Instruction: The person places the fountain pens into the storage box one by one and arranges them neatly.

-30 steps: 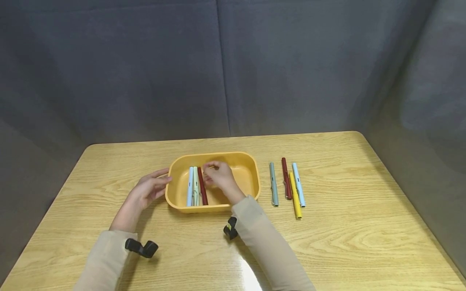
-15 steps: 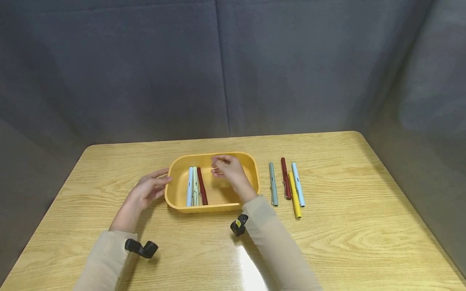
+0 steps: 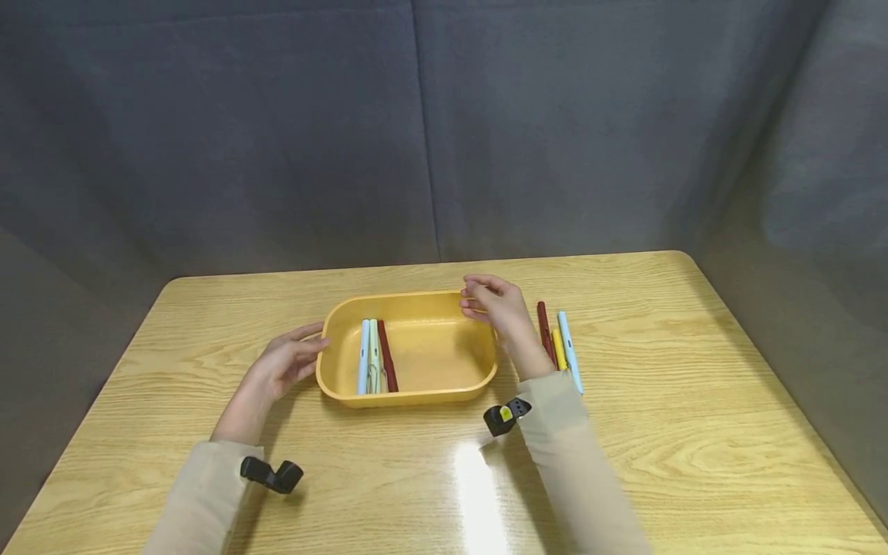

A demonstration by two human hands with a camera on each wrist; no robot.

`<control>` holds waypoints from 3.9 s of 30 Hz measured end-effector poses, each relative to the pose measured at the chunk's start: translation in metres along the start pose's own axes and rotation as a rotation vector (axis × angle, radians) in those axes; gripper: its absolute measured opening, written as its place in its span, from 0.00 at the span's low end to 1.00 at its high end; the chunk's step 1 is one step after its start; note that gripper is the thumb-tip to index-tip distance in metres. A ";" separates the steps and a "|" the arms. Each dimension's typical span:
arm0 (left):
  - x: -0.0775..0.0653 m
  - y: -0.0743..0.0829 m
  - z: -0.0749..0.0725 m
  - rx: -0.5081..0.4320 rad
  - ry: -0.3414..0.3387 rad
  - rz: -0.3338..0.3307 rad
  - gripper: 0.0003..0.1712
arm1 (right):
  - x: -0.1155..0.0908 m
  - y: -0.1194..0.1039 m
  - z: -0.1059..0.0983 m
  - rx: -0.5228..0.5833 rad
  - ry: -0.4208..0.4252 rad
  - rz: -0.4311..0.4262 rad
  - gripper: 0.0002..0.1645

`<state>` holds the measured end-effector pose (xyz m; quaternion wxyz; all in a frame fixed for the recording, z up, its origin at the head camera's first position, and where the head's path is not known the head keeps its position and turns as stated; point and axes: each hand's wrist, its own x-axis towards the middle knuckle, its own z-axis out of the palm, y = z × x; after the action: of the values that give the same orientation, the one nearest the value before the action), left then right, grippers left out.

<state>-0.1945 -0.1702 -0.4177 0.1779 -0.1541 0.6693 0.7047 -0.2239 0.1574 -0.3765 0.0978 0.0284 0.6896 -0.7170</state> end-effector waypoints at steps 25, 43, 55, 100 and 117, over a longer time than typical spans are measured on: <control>0.000 0.000 0.000 -0.008 -0.003 0.005 0.33 | -0.028 0.008 -0.123 -0.024 0.045 0.089 0.08; 0.001 -0.001 0.001 -0.002 -0.003 0.008 0.33 | -0.032 0.033 -0.147 -0.165 0.053 0.165 0.38; 0.002 -0.002 0.001 -0.013 -0.002 0.007 0.33 | -0.036 0.044 -0.156 -0.266 0.046 0.209 0.37; 0.003 -0.002 0.000 -0.005 0.001 0.007 0.33 | -0.028 0.046 -0.132 -0.795 0.122 0.233 0.28; 0.003 -0.002 0.001 0.007 0.004 0.000 0.33 | -0.026 0.046 -0.139 -0.764 0.090 0.278 0.29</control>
<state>-0.1959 -0.1695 -0.4204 0.1771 -0.1547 0.6721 0.7021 -0.2031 0.2966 -0.4241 0.1669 0.1140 0.8996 -0.3871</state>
